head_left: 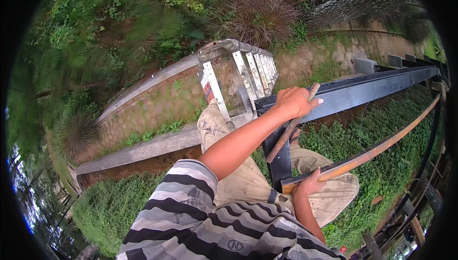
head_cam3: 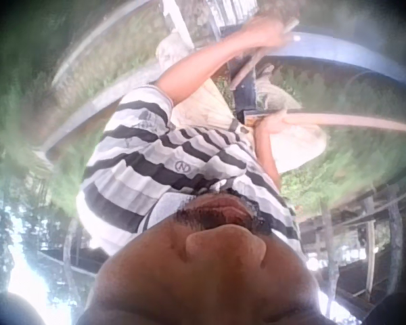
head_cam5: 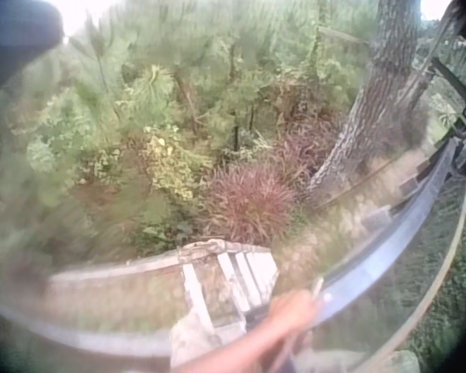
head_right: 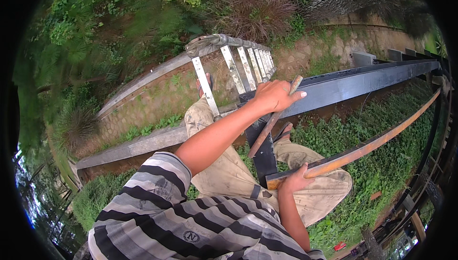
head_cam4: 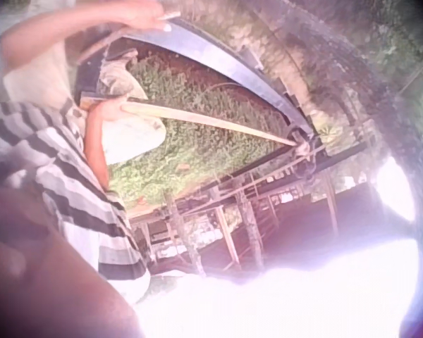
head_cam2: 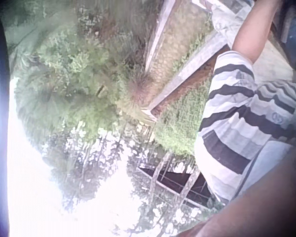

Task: The person positions and aligns a metal frame member over a concrete wall while using a wooden brace and then secures it with a handheld tool.

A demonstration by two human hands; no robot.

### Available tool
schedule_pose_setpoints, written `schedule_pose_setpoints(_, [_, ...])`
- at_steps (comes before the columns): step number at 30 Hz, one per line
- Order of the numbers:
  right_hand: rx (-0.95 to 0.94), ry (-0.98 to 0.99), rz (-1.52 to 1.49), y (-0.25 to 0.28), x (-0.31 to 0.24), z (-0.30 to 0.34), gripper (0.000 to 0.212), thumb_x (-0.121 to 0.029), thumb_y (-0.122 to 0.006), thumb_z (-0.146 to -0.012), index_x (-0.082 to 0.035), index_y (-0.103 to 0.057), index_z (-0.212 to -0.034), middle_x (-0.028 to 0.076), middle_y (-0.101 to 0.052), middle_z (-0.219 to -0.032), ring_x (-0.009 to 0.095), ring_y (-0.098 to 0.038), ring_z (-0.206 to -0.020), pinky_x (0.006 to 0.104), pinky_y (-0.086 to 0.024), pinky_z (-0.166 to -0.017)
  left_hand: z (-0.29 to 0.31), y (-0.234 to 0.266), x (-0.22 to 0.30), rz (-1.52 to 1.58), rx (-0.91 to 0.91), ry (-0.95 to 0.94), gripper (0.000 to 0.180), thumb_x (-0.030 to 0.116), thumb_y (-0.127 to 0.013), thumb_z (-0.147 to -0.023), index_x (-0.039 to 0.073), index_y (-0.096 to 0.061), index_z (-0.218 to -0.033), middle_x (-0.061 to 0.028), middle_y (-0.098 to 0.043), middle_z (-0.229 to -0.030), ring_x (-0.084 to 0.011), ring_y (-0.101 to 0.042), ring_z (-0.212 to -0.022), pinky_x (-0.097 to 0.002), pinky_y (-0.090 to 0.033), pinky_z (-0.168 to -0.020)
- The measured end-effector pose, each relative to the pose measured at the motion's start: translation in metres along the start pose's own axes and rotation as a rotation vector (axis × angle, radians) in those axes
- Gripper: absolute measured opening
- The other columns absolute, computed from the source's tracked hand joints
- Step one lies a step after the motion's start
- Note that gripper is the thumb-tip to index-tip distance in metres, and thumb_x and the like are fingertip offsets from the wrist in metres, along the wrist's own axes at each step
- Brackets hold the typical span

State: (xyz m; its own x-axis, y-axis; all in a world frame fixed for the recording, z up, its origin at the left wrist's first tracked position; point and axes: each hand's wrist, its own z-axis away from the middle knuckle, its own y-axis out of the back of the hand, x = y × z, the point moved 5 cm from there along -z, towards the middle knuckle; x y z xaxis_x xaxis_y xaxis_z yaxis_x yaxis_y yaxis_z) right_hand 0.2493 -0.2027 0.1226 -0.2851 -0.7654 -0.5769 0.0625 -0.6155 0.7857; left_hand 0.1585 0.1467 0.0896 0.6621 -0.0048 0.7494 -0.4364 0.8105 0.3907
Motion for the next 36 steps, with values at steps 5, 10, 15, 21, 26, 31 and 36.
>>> schedule_pose_setpoints(5, [0.124, 0.02, 0.103, 0.0, -0.004, 0.007, 0.081, -0.04, -0.076, -0.095, 0.013, -0.044, -0.146, 0.032, -0.059, -0.136, 0.04, -0.063, -0.115, 0.0462, -0.049, -0.102, 0.002, 0.01, 0.004, -0.025, 0.007, 0.015, 0.082, 0.075, -0.054, -0.097, -0.002, -0.073, -0.079, -0.0252, -0.073, -0.085, -0.0465, -0.073, -0.092, -0.0555, -0.055, -0.084])
schedule_pose_setpoints(10, [0.072, 0.096, -0.045, -0.01, -0.009, 0.004, 0.076, -0.033, -0.075, -0.098, 0.013, -0.044, -0.149, 0.029, -0.06, -0.141, 0.038, -0.063, -0.122, 0.0449, -0.048, -0.107, 0.0, 0.016, 0.009, -0.069, 0.001, 0.053, 0.081, 0.073, -0.052, -0.099, -0.003, -0.072, -0.082, -0.0266, -0.072, -0.084, -0.0468, -0.072, -0.089, -0.0547, -0.055, -0.082])
schedule_pose_setpoints(15, [0.007, 0.024, -0.152, -0.008, -0.003, -0.001, 0.07, -0.02, -0.073, -0.1, 0.012, -0.04, -0.153, 0.025, -0.056, -0.148, 0.035, -0.059, -0.128, 0.0415, -0.041, -0.115, -0.002, 0.008, 0.011, -0.1, -0.017, 0.075, 0.081, 0.074, -0.05, -0.1, -0.002, -0.071, -0.084, -0.0281, -0.071, -0.082, -0.0482, -0.071, -0.088, -0.0556, -0.054, -0.08])
schedule_pose_setpoints(21, [0.02, 0.027, -0.132, -0.005, 0.0, -0.007, 0.069, -0.019, -0.074, -0.099, 0.012, -0.042, -0.151, 0.025, -0.057, -0.147, 0.034, -0.058, -0.129, 0.0408, -0.041, -0.114, -0.002, 0.008, 0.016, -0.174, 0.018, 0.107, 0.077, 0.072, -0.053, -0.1, -0.002, -0.071, -0.088, -0.0265, -0.07, -0.079, -0.0486, -0.07, -0.085, -0.0571, -0.053, -0.079])
schedule_pose_setpoints(26, [0.04, -0.06, -0.069, -0.003, -0.008, -0.005, 0.073, -0.022, -0.075, -0.099, 0.013, -0.041, -0.152, 0.026, -0.057, -0.145, 0.035, -0.059, -0.128, 0.0419, -0.042, -0.114, -0.005, 0.003, 0.021, -0.224, 0.063, 0.076, 0.073, 0.07, -0.054, -0.1, 0.0, -0.071, -0.092, -0.0267, -0.069, -0.075, -0.0483, -0.07, -0.082, -0.0569, -0.053, -0.077])
schedule_pose_setpoints(31, [0.043, -0.072, 0.04, -0.002, -0.018, -0.004, 0.08, -0.027, -0.077, -0.098, 0.013, -0.037, -0.155, 0.029, -0.056, -0.147, 0.038, -0.058, -0.13, 0.0429, -0.042, -0.114, -0.001, 0.003, 0.02, -0.226, 0.121, 0.076, 0.071, 0.069, -0.054, -0.101, 0.001, -0.072, -0.089, -0.0263, -0.067, -0.071, -0.0482, -0.07, -0.077, -0.0567, -0.053, -0.074])
schedule_pose_setpoints(36, [0.077, -0.01, 0.111, -0.002, -0.003, -0.005, 0.092, -0.037, -0.078, -0.095, 0.013, -0.033, -0.158, 0.034, -0.049, -0.152, 0.042, -0.055, -0.137, 0.0439, -0.04, -0.117, 0.0, 0.005, 0.023, -0.231, 0.143, 0.094, 0.074, 0.069, -0.055, -0.1, -0.002, -0.071, -0.084, -0.0278, -0.067, -0.071, -0.0492, -0.07, -0.076, -0.0579, -0.052, -0.074])
